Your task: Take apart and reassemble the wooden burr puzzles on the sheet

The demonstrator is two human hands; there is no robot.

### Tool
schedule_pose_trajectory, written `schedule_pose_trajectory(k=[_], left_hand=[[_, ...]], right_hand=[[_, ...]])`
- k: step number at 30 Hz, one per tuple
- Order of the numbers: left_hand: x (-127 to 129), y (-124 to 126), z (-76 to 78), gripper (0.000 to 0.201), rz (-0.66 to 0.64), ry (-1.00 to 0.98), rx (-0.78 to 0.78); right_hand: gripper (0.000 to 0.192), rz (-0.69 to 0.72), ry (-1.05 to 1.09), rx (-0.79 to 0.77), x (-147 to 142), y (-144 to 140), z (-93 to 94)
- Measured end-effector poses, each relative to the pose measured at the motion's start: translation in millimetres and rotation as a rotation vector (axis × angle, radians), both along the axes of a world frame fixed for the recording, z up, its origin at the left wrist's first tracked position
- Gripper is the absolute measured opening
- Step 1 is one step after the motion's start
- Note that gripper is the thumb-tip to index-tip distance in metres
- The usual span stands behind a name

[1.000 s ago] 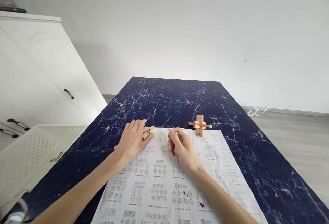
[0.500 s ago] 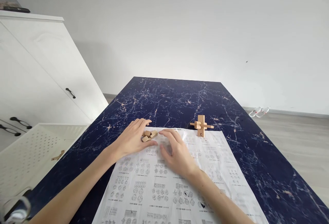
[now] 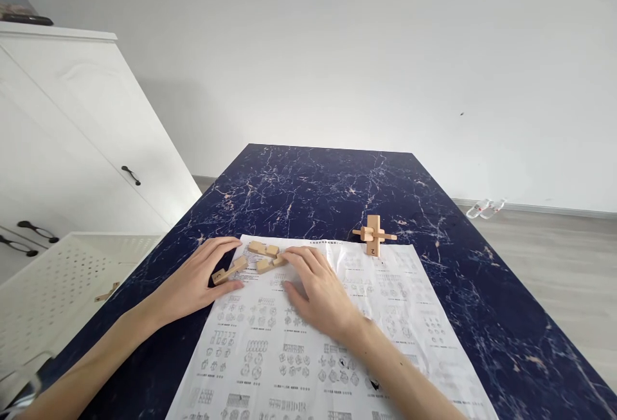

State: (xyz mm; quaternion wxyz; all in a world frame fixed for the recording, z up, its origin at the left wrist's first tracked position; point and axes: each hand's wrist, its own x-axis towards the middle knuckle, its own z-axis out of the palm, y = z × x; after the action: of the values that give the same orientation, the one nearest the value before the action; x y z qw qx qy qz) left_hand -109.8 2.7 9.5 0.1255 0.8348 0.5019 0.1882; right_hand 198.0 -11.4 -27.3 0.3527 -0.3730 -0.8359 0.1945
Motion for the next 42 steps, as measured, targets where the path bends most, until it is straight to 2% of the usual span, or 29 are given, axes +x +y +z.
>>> schedule_pose_trajectory(k=[3,7,10,13,16,20,22,25,29,32,35,37,39,42], left_hand=[[-5,-6,-2.7,0.049,0.045,0.014,0.029],[-8,-11,-3.3,0.036,0.050,-0.003,0.083],[-6,-15,2.5,0.031,0.036,-0.031,0.116],[4,-18,13.0,0.030,0.089,-0.143,0.090],[20,-15,24.4,0.031,0.165,-0.299,-0.030],[45,-1,33.3,0.037,0.108,-0.607,-0.207],[56,7,33.5,0.039,0.071,-0.748,-0.346],[70,18,29.9,0.037,0.020,-0.956,-0.582],[80,24,24.0,0.036,-0.080,-1.127,-0.806],[80,23,19.7,0.029,-0.104,-1.125,-0.833],[77,21,15.3,0.032,-0.107,-1.033,-0.813],[76,18,14.2,0.036,-0.161,-0.948,-0.834],[78,14,15.3,0.037,-0.251,-0.865,-0.874],[81,7,19.4,0.041,-0.316,-0.733,-0.883]], right_hand=[[0.047,0.003,0.023,-0.023,-2,-2,1.7],[0.045,-0.008,0.016,-0.034,-6,-4,0.4],[0.035,-0.024,-0.023,-0.023,-10,-5,-0.5],[0.018,-0.040,-0.029,-0.005,-12,-4,-1.3],[0.014,-0.055,0.011,-0.011,-12,-3,-1.6],[0.028,-0.016,0.047,-0.011,-11,-4,0.9],[0.037,0.031,0.025,-0.003,-10,-5,3.0],[0.040,0.065,-0.041,0.003,-11,-7,5.8],[0.026,0.055,-0.026,-0.002,-12,-7,8.3],[0.018,0.022,0.120,-0.034,-12,-6,10.0],[0.031,-0.098,0.293,-0.087,-11,-5,10.1],[0.042,-0.149,0.374,-0.139,-10,-4,8.9],[0.047,-0.107,0.419,-0.222,-9,-2,7.6],[0.034,-0.031,0.487,-0.369,-7,-1,7.7]])
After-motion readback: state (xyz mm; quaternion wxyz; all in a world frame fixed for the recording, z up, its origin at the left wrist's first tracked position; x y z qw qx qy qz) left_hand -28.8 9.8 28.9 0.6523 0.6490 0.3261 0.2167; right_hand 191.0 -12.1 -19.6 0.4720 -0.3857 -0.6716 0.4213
